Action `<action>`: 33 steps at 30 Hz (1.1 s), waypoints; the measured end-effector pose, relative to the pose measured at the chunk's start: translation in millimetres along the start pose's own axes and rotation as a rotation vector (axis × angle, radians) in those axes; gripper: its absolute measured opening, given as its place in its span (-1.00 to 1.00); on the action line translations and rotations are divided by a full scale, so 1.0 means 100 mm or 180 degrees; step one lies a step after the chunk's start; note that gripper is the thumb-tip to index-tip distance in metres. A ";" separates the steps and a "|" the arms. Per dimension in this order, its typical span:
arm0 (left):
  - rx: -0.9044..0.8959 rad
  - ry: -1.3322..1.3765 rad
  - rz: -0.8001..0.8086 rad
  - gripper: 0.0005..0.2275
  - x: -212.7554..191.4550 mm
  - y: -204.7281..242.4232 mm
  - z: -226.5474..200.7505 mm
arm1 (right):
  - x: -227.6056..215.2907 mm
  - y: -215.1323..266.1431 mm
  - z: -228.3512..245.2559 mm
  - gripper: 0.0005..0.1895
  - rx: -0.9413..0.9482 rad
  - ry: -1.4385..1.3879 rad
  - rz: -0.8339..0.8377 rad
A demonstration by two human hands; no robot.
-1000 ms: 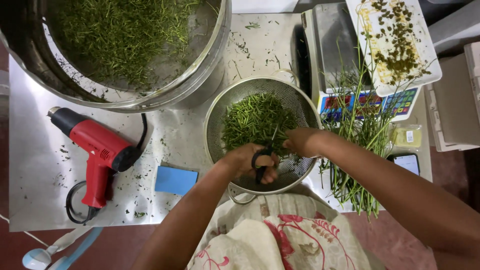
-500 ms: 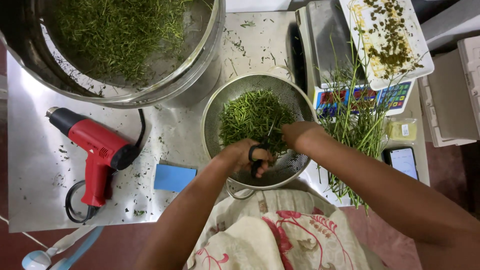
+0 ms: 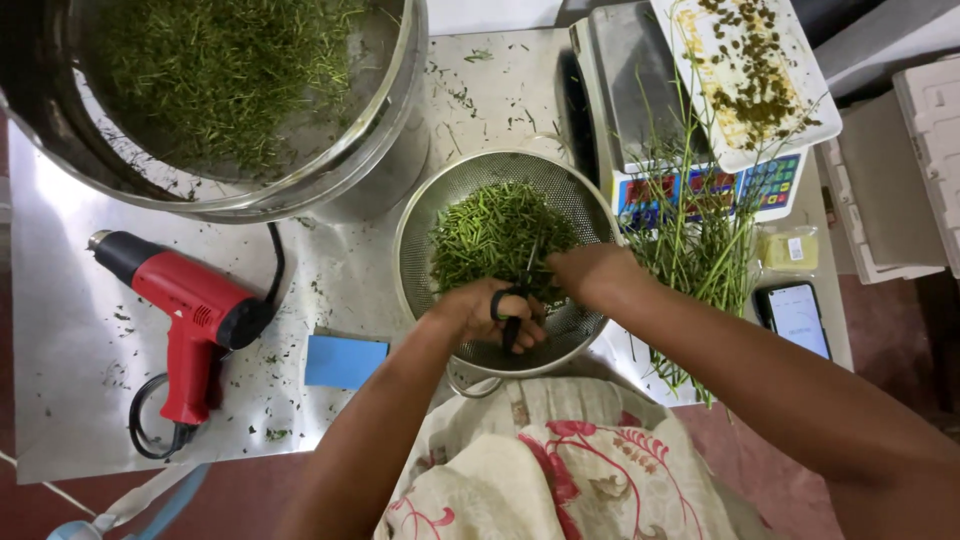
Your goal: Cutting long green stalks into small pieces using scissors over a metal colander
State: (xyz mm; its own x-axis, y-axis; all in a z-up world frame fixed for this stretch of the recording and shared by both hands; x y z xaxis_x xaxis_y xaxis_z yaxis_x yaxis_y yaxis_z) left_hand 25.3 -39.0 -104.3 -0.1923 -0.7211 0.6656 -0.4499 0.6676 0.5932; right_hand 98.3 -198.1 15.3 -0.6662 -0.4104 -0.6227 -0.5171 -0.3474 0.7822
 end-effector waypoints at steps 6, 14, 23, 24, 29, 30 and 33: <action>0.0153 -0.0126 -0.0233 -0.72 -0.14 -0.11 0.03 | 0.40 -0.67 -0.22 -0.67 0.0275 0.0696 0.0047; 0.0607 -0.0420 -0.0312 -0.63 0.11 0.35 -0.20 | -0.31 0.34 -0.18 -0.47 -0.0149 -0.1092 0.0015; 0.0758 -0.1793 -0.1143 -0.36 0.49 0.96 -0.50 | 0.46 0.24 -0.03 -0.43 -0.1910 -0.6107 0.0078; 0.0512 -0.2500 -0.1488 -0.30 0.50 0.99 -0.51 | 0.56 0.18 0.00 -0.51 -0.1905 -0.6537 -0.0297; 0.0693 -0.2112 -0.1516 -0.36 0.63 0.96 -0.54 | 0.55 0.29 0.15 -0.50 -0.1748 -0.6650 -0.0820; 0.0902 -0.1371 -0.1352 -0.38 0.67 0.93 -0.50 | 0.72 0.18 0.12 -0.48 -0.1758 -0.6706 -0.0764; 0.1227 -0.0913 -0.1269 -0.36 0.65 0.86 -0.46 | 0.74 0.24 0.15 -0.28 -0.1836 -0.6419 -0.0819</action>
State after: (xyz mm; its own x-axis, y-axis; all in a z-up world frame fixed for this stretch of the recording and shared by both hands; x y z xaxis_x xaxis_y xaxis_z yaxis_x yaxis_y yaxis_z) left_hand 13.9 -19.7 11.0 -0.1473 -0.9578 0.2467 -0.8075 0.2605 0.5293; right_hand 28.6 -224.0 -11.3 -0.3479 0.7961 0.4952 -0.7487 -0.5538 0.3643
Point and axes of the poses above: each hand's wrist, its own y-axis away from the middle knuckle, its own x-axis out of the palm, z = x × y, the point moved 2 cm from there along -y, towards the middle knuckle, and after that the axes turned 5 degrees about z, right-handed, at the moved point
